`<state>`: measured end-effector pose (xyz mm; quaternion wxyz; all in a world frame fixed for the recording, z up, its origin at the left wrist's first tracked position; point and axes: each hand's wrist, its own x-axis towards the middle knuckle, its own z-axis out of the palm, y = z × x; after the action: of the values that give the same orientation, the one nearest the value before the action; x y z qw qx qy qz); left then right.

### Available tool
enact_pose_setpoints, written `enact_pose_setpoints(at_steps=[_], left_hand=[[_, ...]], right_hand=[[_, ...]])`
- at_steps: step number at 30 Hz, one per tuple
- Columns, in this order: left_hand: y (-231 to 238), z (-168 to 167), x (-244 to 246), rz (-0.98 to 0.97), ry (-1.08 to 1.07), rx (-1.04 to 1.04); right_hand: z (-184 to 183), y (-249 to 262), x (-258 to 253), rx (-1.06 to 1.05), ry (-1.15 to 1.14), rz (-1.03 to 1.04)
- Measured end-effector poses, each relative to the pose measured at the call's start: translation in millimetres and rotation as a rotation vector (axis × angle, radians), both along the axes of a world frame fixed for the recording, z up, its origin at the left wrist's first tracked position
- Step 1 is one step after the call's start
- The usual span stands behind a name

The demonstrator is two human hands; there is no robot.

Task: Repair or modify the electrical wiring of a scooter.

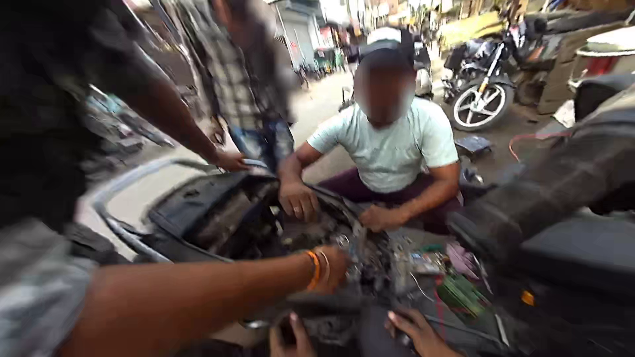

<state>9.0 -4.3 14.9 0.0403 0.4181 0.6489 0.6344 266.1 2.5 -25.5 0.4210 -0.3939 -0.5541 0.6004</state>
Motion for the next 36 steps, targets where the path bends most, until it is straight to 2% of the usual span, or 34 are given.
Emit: enact_pose_setpoints(at_steps=[4,11,15,21,26,36], left_hand=[[3,6,5,-0.086,-0.056,0.029],[-5,8,5,-0.068,-0.156,0.004],[-6,9,5,-0.027,-0.221,-0.015],[0,2,5,-0.016,-0.181,-0.045],[1,-23,-3,-0.055,-0.155,-0.046],[-2,-1,10,-0.05,-0.117,-0.021]], right_hand=[[-22,-14,14,0.194,-0.032,-0.002],[-31,-9,8,0.392,-0.096,0.032],[-36,-12,15,0.394,-0.101,0.06],[-40,-8,14,0.38,-0.066,0.04],[-38,-10,16,0.371,-0.044,0.047],[-37,-9,15,0.41,-0.087,0.054]])
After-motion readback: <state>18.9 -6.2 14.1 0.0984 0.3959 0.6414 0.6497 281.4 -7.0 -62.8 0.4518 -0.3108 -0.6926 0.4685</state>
